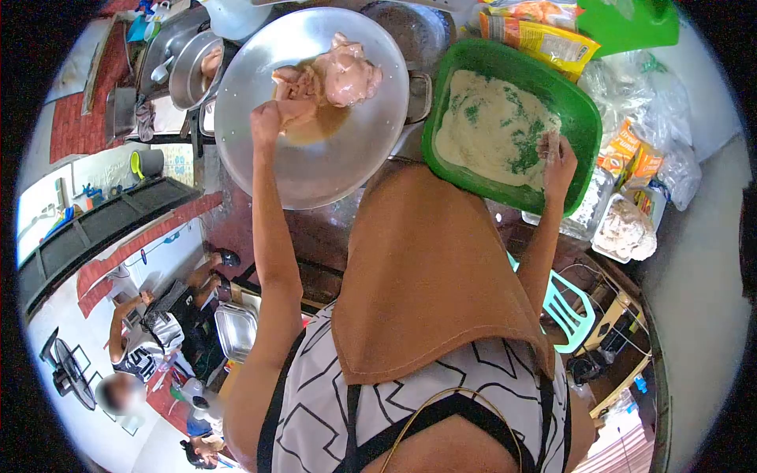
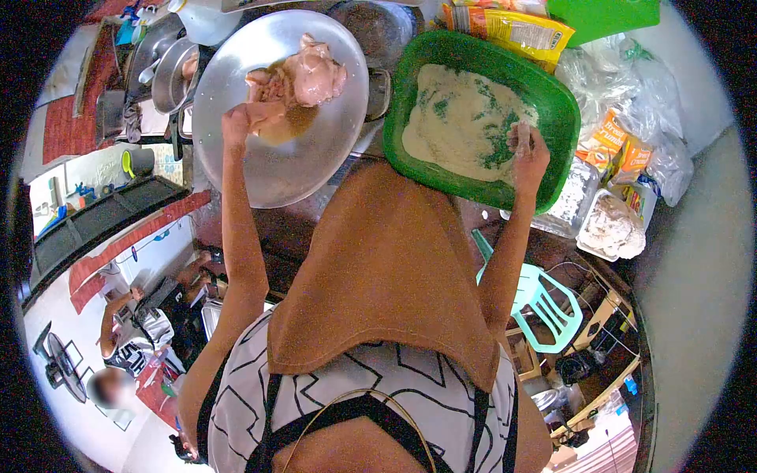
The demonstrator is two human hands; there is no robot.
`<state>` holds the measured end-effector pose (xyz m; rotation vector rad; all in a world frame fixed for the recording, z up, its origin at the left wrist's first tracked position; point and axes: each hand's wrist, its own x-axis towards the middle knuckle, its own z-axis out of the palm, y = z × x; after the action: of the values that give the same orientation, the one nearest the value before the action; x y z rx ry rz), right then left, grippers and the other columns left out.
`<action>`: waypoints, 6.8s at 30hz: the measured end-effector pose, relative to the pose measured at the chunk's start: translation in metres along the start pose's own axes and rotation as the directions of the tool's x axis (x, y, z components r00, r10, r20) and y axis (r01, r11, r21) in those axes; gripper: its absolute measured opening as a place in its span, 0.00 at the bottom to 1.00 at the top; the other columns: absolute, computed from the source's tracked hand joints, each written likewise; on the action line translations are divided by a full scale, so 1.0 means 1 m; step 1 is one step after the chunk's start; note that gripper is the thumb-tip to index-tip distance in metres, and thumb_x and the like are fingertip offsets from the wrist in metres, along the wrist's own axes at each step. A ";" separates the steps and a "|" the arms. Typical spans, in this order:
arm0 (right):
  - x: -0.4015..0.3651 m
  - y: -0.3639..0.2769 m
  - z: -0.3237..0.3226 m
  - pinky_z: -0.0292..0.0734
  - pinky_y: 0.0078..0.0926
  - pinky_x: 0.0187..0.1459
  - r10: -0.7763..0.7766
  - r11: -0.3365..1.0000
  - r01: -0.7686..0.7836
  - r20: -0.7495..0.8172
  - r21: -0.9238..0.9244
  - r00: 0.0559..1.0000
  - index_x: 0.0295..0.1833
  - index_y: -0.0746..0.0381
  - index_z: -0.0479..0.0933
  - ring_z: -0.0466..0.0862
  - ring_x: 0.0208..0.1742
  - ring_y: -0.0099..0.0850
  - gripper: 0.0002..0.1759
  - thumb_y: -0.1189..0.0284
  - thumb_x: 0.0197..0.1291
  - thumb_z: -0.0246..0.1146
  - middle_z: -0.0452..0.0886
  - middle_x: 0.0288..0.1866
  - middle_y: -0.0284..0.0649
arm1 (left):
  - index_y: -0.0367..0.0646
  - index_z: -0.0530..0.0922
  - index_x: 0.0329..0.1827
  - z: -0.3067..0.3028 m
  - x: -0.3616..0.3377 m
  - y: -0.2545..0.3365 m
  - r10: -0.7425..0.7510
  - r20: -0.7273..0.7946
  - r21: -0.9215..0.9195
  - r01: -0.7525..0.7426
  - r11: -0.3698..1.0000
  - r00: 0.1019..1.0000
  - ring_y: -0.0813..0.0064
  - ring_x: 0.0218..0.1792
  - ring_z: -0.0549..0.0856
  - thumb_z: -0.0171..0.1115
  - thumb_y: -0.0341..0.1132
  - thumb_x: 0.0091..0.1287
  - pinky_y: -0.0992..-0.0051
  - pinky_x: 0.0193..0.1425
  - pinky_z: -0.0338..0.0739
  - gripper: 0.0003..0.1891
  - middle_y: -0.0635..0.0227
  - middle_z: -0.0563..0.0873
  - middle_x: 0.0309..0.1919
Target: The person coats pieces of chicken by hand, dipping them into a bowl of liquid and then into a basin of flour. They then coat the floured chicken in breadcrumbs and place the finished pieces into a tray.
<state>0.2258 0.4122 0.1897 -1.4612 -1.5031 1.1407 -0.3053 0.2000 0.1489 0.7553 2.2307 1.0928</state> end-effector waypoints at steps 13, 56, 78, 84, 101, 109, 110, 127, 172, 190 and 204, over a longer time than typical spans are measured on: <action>-0.011 0.000 0.007 0.69 0.20 0.31 0.030 1.000 -0.030 0.005 0.011 1.000 0.39 0.69 0.79 0.74 0.28 0.21 0.18 0.63 0.69 0.55 0.78 0.28 0.34 | 0.34 0.82 0.36 -0.021 -0.013 -0.010 -0.261 0.229 0.177 0.223 0.959 0.938 0.76 0.18 0.79 0.58 0.34 0.63 0.73 0.17 0.72 0.11 0.68 0.81 0.22; 0.011 -0.017 0.012 0.69 0.19 0.29 -0.104 0.991 0.111 0.088 -0.070 0.991 0.38 0.68 0.78 0.75 0.26 0.22 0.17 0.64 0.68 0.54 0.78 0.26 0.35 | 0.37 0.74 0.55 0.003 -0.067 0.073 0.032 0.041 -0.925 0.026 0.380 0.999 0.74 0.54 0.77 0.54 0.30 0.70 0.74 0.57 0.70 0.13 0.67 0.80 0.51; 0.019 -0.007 0.019 0.70 0.20 0.31 -0.112 0.987 0.131 0.185 -0.095 0.976 0.41 0.67 0.78 0.76 0.28 0.21 0.17 0.62 0.68 0.55 0.78 0.28 0.35 | 0.38 0.75 0.55 -0.002 -0.109 0.055 -0.206 -0.309 -0.922 -0.239 0.305 0.929 0.71 0.45 0.83 0.59 0.31 0.66 0.74 0.51 0.77 0.15 0.64 0.82 0.46; 0.027 0.003 0.020 0.71 0.21 0.31 -0.154 0.978 0.179 0.203 -0.111 0.967 0.41 0.65 0.79 0.76 0.28 0.22 0.17 0.62 0.69 0.54 0.78 0.28 0.35 | 0.39 0.76 0.53 0.004 -0.111 0.040 -0.200 -0.485 -0.808 -0.348 0.476 0.851 0.68 0.45 0.83 0.56 0.33 0.70 0.68 0.50 0.79 0.13 0.64 0.82 0.46; 0.009 -0.008 0.028 0.71 0.22 0.33 -0.115 0.985 0.134 0.169 -0.107 0.979 0.41 0.65 0.79 0.77 0.28 0.23 0.18 0.60 0.68 0.54 0.79 0.27 0.36 | 0.40 0.70 0.59 0.002 -0.102 0.046 -0.145 -0.280 -0.919 -0.222 0.325 0.949 0.63 0.50 0.82 0.51 0.39 0.73 0.65 0.57 0.77 0.16 0.60 0.79 0.50; -0.006 -0.010 0.050 0.73 0.23 0.32 -0.091 0.983 0.114 0.161 -0.141 0.983 0.41 0.65 0.79 0.78 0.28 0.24 0.19 0.60 0.68 0.54 0.80 0.29 0.37 | 0.42 0.69 0.61 -0.016 -0.082 0.026 -0.169 -0.165 -0.973 -0.132 0.191 0.972 0.65 0.54 0.78 0.55 0.39 0.70 0.62 0.61 0.74 0.20 0.63 0.77 0.54; -0.009 -0.013 0.055 0.73 0.24 0.32 -0.074 0.987 0.096 0.170 -0.128 0.983 0.41 0.65 0.79 0.78 0.28 0.24 0.18 0.60 0.68 0.54 0.80 0.29 0.37 | 0.42 0.69 0.61 -0.019 -0.079 0.023 -0.170 -0.161 -0.973 -0.128 0.192 0.972 0.65 0.54 0.78 0.55 0.39 0.70 0.62 0.61 0.74 0.20 0.63 0.77 0.54; -0.064 -0.041 0.037 0.70 0.20 0.34 0.001 0.995 -0.009 -0.077 -0.096 0.997 0.40 0.68 0.78 0.76 0.30 0.21 0.17 0.63 0.69 0.55 0.78 0.29 0.34 | 0.36 0.74 0.53 0.001 -0.042 0.049 -0.129 0.140 -0.949 0.170 0.265 0.982 0.71 0.47 0.83 0.56 0.22 0.65 0.73 0.48 0.81 0.14 0.64 0.83 0.47; -0.163 0.142 -0.384 0.73 0.19 0.30 0.267 0.963 -0.260 -0.418 0.073 0.869 0.43 0.67 0.77 0.77 0.29 0.21 0.19 0.60 0.70 0.53 0.79 0.28 0.35 | 0.38 0.78 0.50 0.521 -0.352 0.334 0.209 0.792 -0.575 0.589 0.568 0.573 0.72 0.37 0.85 0.58 0.40 0.68 0.72 0.43 0.83 0.15 0.61 0.85 0.41; -0.207 0.167 -0.403 0.73 0.19 0.31 0.336 0.940 -0.328 -0.447 0.098 0.829 0.45 0.68 0.77 0.78 0.30 0.22 0.21 0.59 0.70 0.52 0.79 0.29 0.36 | 0.42 0.81 0.43 0.629 -0.365 0.162 0.183 0.751 -0.448 0.286 0.847 0.635 0.81 0.36 0.79 0.59 0.32 0.64 0.81 0.41 0.74 0.07 0.72 0.82 0.36; -0.203 0.173 -0.395 0.75 0.20 0.32 0.364 0.928 -0.356 -0.477 0.111 0.800 0.44 0.68 0.77 0.78 0.29 0.23 0.20 0.60 0.71 0.51 0.80 0.29 0.37 | 0.39 0.80 0.50 0.630 -0.375 0.207 0.269 0.728 -0.535 0.276 0.799 0.631 0.79 0.38 0.82 0.60 0.36 0.66 0.79 0.44 0.76 0.14 0.69 0.84 0.41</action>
<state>0.6712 0.2432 0.1736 -1.9081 -0.8790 0.8834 0.4312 0.3786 0.0695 0.7291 1.0263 1.0902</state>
